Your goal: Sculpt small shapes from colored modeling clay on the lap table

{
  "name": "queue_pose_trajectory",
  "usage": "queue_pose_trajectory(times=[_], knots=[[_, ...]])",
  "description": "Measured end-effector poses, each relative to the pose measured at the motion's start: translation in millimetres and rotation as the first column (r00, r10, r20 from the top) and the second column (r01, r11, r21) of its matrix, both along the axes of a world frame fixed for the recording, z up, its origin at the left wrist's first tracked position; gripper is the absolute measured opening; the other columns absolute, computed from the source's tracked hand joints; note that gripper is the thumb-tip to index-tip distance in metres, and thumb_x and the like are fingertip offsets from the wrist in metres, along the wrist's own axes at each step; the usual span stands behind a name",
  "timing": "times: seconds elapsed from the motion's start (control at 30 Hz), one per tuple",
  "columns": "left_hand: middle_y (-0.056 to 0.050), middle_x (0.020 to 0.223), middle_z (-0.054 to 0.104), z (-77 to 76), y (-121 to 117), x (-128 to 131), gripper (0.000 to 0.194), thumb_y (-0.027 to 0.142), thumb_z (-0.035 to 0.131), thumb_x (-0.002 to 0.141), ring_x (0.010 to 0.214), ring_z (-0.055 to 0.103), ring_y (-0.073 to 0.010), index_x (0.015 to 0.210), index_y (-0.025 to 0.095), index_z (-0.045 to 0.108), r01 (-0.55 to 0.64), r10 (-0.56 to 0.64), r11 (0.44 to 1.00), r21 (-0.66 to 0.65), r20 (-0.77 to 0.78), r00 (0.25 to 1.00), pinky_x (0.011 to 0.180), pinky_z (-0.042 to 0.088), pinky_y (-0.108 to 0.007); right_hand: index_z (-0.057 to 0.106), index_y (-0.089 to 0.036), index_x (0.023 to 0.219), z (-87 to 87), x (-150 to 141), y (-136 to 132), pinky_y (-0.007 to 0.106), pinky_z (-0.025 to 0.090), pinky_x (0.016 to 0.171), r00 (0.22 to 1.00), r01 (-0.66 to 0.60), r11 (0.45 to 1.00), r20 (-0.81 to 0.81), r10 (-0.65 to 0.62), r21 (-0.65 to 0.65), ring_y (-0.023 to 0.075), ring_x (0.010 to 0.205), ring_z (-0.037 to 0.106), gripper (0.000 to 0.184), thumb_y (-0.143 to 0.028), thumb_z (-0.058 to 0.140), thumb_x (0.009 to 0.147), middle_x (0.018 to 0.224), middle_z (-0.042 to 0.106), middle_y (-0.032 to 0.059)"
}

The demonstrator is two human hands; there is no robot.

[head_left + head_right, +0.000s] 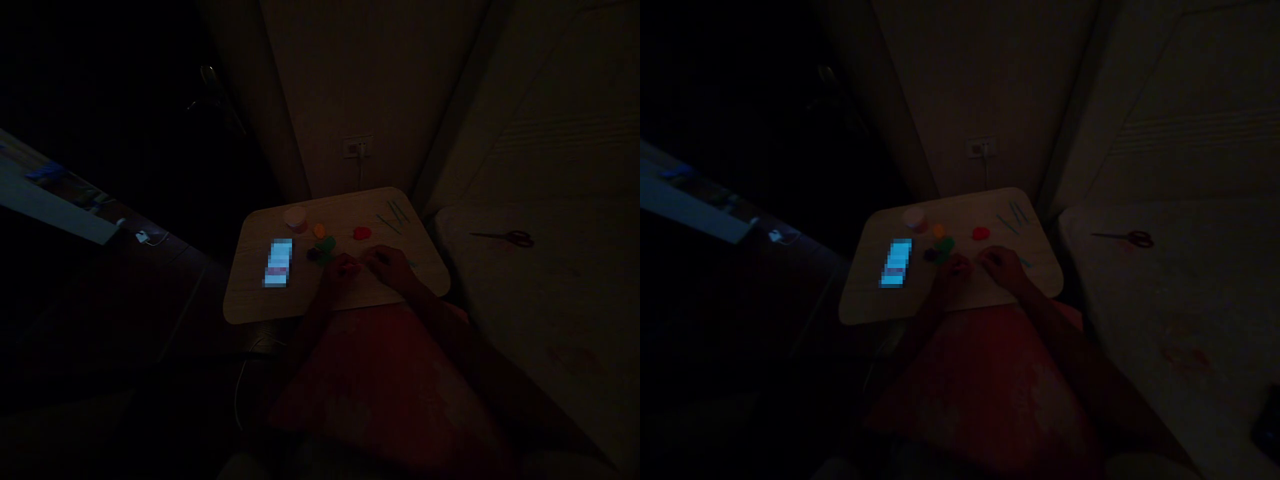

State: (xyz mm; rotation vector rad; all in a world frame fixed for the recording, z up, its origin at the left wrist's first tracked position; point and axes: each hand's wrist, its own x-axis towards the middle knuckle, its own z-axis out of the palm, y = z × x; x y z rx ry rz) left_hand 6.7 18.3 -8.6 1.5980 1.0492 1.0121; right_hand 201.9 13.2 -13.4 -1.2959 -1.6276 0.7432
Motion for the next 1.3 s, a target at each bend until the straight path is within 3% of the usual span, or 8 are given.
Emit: queue_pose_trajectory(times=[0.13, 0.27, 0.47, 0.7, 1.0, 1.3], knots=[[0.001, 0.074, 0.061, 1.1, -0.4, -0.1, 0.024, 0.04, 0.069, 0.083, 0.07, 0.053, -0.0124, 0.082, 0.016, 0.064, 0.004, -0.004, 1.0, -0.011, -0.001, 1.0, 0.062, 0.04, -0.022, 0.074, -0.019, 0.079, 1.4, 0.6, 0.8, 0.032, 0.052, 0.076, 1.0, -0.021, 0.999, 0.019, 0.02, 0.032, 0.0209, 0.078, 0.069, 0.032, -0.036, 0.053, 0.095, 0.081, 0.076, 0.0073], [0.001, 0.074, 0.061, -0.8, 0.4, -1.1, 0.022, 0.038, 0.068, 0.083, 0.07, 0.054, -0.0125, 0.083, 0.016, 0.065, 0.005, -0.005, 1.0, 0.005, -0.009, 1.0, 0.063, 0.041, -0.022, 0.078, -0.019, 0.098, -1.3, 0.6, 1.1, 0.033, 0.054, 0.081, 1.0, -0.015, 0.998, 0.003, 0.015, 0.065, 0.0222, 0.086, 0.071, 0.026, -0.035, 0.058, 0.094, 0.097, 0.079, 0.0091], [0.001, 0.073, 0.06, -0.8, 0.3, -1.0, 0.023, 0.04, 0.067, 0.083, 0.067, 0.052, -0.012, 0.082, 0.017, 0.064, 0.025, -0.025, 1.0, 0.001, 0.004, 1.0, 0.061, 0.038, -0.022, 0.079, -0.02, 0.111, -2.2, 1.1, -0.3, 0.033, 0.056, 0.078, 0.999, -0.044, 0.997, -0.002, 0.044, 0.065, 0.0195, 0.081, 0.072, 0.029, -0.03, 0.056, 0.096, 0.1, 0.08, 0.0081], [0.002, 0.071, 0.058, 0.1, -0.6, -0.2, 0.025, 0.041, 0.069, 0.083, 0.066, 0.051, -0.0116, 0.081, 0.017, 0.063, 0.007, -0.007, 1.0, -0.006, 0.007, 1.0, 0.061, 0.038, -0.022, 0.081, -0.021, 0.095, -1.6, 0.4, 0.1, 0.033, 0.055, 0.077, 1.0, -0.028, 0.998, -0.004, 0.028, 0.054, 0.0223, 0.082, 0.072, 0.02, -0.033, 0.068, 0.087, 0.092, 0.08, 0.0079], [0.002, 0.07, 0.059, 1.1, -0.3, -0.7, 0.025, 0.041, 0.069, 0.082, 0.066, 0.052, -0.0119, 0.08, 0.017, 0.062, 0.024, -0.024, 1.0, -0.004, 0.029, 0.999, 0.06, 0.038, -0.022, 0.077, -0.018, 0.085, 4.1, -0.1, -1.3, 0.027, 0.047, 0.064, 1.0, -0.021, 1.0, 0.012, 0.021, -0.002, 0.0174, 0.067, 0.062, 0.016, -0.031, 0.07, 0.08, 0.076, 0.074, 0.0043], [0.002, 0.073, 0.06, 2.7, -0.7, 0.1, 0.021, 0.038, 0.067, 0.083, 0.068, 0.053, -0.0123, 0.08, 0.018, 0.062, 0.016, -0.016, 1.0, 0.02, 0.0, 1.0, 0.062, 0.039, -0.023, 0.075, -0.018, 0.082, 7.0, -1.0, -3.4, 0.028, 0.047, 0.066, 0.999, -0.036, 0.999, -0.014, 0.035, -0.016, 0.018, 0.067, 0.063, 0.03, -0.038, 0.057, 0.093, 0.071, 0.071, 0.0039]])
